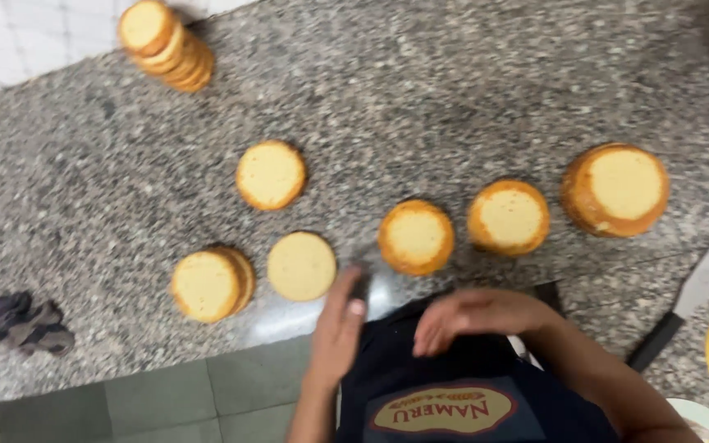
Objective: The person spreads white cream onto round sponge cake layers using a spatula, then stacks and aligns the cake layers by hand on the counter, working through a row of cake bases one at a time.
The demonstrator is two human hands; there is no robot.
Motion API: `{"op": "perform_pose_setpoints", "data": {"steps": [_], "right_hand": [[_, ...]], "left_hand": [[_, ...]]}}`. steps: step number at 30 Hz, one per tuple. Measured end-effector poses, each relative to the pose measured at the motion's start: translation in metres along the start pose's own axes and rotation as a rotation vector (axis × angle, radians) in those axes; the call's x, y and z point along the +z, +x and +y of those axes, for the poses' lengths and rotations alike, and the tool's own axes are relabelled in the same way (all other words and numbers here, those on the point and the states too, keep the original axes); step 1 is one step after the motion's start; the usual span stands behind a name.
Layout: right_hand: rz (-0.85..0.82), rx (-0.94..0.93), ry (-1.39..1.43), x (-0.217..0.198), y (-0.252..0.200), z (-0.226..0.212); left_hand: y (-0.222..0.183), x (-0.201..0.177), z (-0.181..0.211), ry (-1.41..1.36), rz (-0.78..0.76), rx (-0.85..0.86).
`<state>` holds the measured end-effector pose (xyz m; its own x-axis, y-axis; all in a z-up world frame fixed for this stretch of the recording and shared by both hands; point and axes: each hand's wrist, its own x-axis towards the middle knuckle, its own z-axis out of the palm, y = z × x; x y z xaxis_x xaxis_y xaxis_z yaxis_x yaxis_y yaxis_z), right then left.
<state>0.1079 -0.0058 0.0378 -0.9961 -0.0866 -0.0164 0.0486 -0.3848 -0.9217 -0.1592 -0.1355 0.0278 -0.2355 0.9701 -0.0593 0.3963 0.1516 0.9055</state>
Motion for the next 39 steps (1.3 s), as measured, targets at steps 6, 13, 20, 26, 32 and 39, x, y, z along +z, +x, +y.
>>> {"op": "perform_pose_setpoints", "data": {"steps": [6, 13, 20, 26, 32, 39], "right_hand": [[0.554, 0.002, 0.279, 0.003, 0.102, 0.055], [1.271, -0.089, -0.555, -0.011, 0.212, 0.11], [1.323, -0.187, -0.695, 0.003, 0.232, 0.101], [1.286, -0.232, -0.682, 0.008, 0.217, 0.111], [1.357, -0.143, -0.609, 0.007, 0.199, 0.105], [1.296, -0.158, -0.7, 0.008, 0.197, 0.109]], "left_hand": [[-0.048, -0.043, -0.074, -0.565, -0.492, -0.147], [0.008, -0.069, -0.118, -0.037, 0.236, 0.091], [0.03, -0.052, -0.125, -0.081, 0.201, 0.09], [0.027, -0.05, -0.123, -0.222, 0.142, 0.117], [0.024, -0.038, -0.112, -0.326, 0.098, 0.102], [0.032, -0.039, -0.115, -0.287, 0.103, 0.093]]}}
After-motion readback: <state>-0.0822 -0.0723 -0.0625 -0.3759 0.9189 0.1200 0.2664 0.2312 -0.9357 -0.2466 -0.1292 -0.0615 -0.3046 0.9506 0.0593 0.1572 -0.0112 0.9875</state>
